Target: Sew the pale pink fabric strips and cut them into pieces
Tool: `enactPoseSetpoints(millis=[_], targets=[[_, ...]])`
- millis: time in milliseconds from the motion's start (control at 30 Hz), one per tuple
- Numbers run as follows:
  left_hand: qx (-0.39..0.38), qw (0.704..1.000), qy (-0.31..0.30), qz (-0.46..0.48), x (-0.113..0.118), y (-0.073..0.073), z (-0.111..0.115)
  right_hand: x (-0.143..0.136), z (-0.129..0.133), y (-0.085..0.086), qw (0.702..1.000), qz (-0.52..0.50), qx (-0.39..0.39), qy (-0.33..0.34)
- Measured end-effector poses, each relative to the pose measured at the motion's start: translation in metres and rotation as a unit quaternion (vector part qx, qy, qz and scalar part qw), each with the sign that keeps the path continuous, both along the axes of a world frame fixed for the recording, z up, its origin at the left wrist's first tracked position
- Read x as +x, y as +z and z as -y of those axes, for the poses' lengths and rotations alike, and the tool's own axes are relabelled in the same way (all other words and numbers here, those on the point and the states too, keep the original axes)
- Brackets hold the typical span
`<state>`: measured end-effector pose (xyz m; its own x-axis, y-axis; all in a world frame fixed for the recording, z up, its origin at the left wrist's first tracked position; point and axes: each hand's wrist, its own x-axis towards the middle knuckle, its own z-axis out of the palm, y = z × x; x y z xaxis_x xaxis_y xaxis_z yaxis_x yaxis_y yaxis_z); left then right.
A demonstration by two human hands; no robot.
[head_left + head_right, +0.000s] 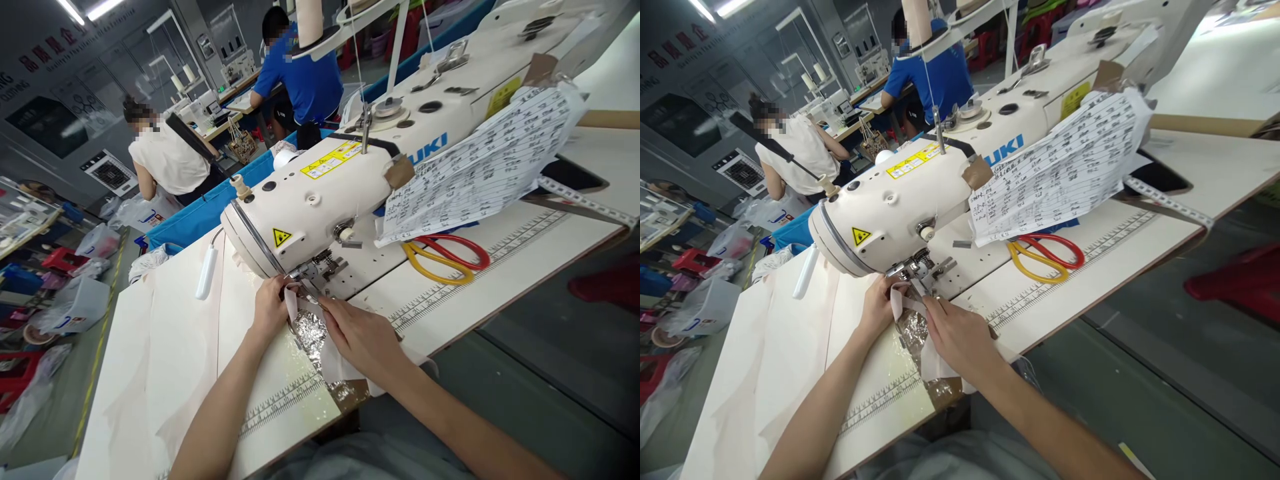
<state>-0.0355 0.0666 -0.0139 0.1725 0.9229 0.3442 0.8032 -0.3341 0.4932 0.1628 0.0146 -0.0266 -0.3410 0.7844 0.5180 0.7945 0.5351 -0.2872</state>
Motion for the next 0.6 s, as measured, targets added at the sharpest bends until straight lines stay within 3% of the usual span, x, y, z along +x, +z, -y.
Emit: enactPoseSetpoints(millis=[167,367,467,600], targets=[[0.008,1.0,0.0,0.014,0.0,-0.002,0.001,0.0,0.001,0.002,1.0,-0.017,-0.012,-0.006],[0.129,0.988,-0.041,-0.068,-0.003,-0.009,0.001,-0.003,-0.001,0.001,1.0,0.006,-0.01,-0.01],[0.165,0.974,-0.091,-0.126,-0.003,-0.007,0.003,-0.004,0.001,0.001,1.0,0.024,-0.008,-0.014],[0.146,0.972,-0.123,-0.138,-0.004,0.002,0.009,0.01,0.018,0.006,0.999,-0.013,-0.041,-0.008]])
